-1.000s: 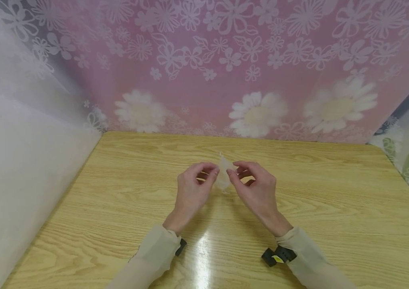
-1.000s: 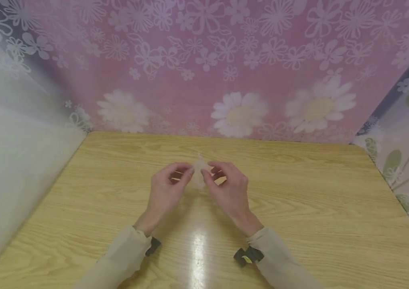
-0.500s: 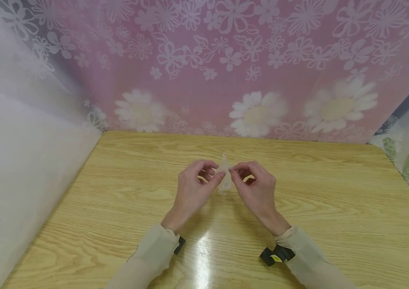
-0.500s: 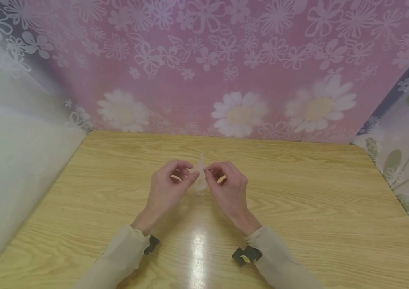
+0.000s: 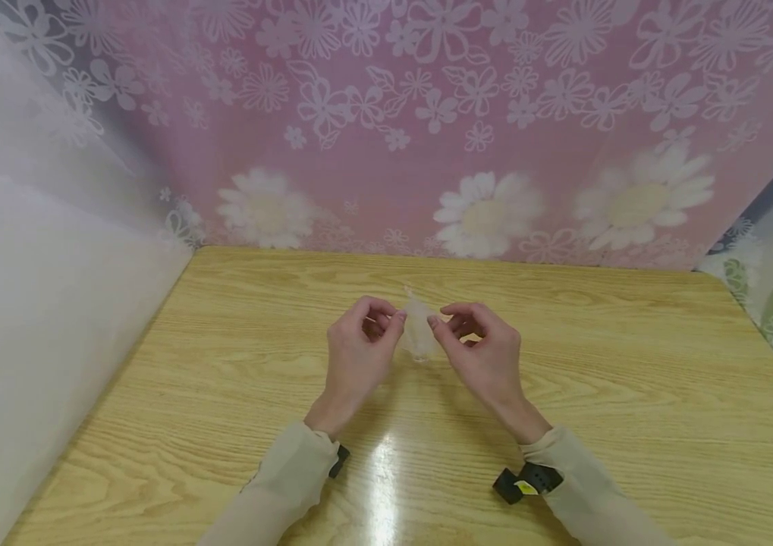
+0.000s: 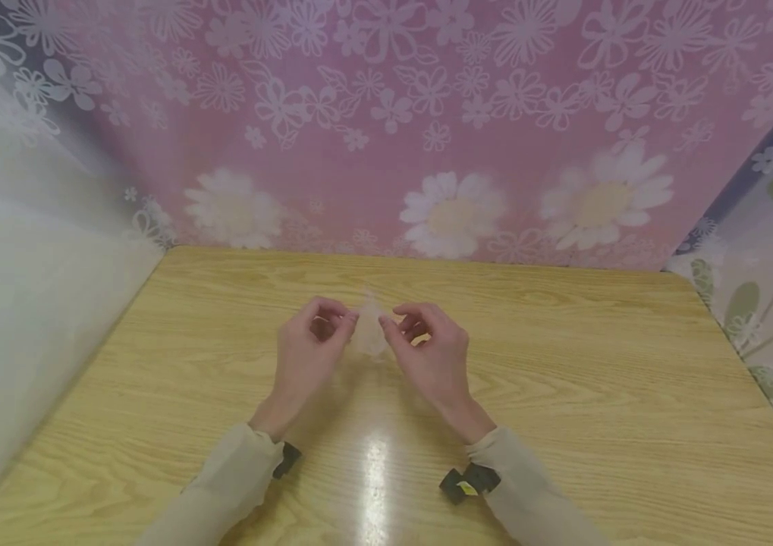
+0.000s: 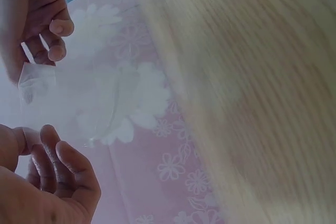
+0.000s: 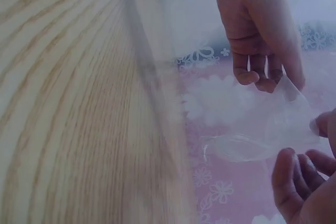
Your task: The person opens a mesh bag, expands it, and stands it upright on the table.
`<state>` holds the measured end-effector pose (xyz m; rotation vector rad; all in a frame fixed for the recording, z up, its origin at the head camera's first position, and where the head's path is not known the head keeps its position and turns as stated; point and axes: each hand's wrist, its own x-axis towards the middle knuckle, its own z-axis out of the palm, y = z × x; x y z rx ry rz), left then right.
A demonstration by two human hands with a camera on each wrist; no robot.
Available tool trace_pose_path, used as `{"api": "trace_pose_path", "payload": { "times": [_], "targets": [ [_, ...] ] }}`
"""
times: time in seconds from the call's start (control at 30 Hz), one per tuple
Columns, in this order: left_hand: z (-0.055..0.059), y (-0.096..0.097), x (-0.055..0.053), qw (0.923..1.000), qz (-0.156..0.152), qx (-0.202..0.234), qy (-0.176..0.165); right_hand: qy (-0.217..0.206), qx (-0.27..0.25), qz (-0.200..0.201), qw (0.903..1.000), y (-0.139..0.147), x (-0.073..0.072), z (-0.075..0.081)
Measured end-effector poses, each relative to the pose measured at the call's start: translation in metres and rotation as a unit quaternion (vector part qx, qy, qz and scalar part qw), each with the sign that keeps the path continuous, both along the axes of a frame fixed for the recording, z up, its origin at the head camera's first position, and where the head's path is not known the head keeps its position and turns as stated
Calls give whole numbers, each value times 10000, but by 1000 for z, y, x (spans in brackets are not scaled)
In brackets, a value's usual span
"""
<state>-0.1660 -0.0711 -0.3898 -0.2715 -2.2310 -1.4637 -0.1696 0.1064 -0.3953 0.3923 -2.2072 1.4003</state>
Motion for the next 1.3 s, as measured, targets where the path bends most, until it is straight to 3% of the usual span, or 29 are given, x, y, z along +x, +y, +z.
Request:
{"api": "trace_pose_path", "payload": {
  "times": [0.1, 0.17, 0.4, 0.53, 0.67, 0.73, 0.83, 1.0, 1.3],
  "targets": [
    [0, 0, -1, 9997, 98, 190, -102, -582, -95, 155, 9981, 3, 3, 1],
    [0, 0, 0, 9996, 8, 250, -135, -754, -88, 230, 9968, 4, 4, 1],
    [1, -1, 2, 9991, -322, -74, -259, -387, -466, 86, 9981, 5, 2, -2],
    [2, -2, 4, 9957, -372, -784, -340, -243, -579, 83, 9980, 5, 1, -4],
    [5, -1, 6, 9846, -304, -1723, 46, -56, -415, 145, 9990, 4, 0, -3],
    [6, -1, 6, 9811, -309, -1896, 245, -10, -307, 154, 9994, 2, 0, -3],
    [5, -1, 5, 9845, -347, -1704, 225, -166, -340, 115, 9992, -1, 2, -1],
    [2, 0, 3, 9969, -255, -718, -213, -909, -306, -76, 9954, -4, 5, 0],
    [-2, 2, 0, 9996, -11, 47, -285, -1538, 3, -162, 9880, -3, 12, 4]
  ]
}}
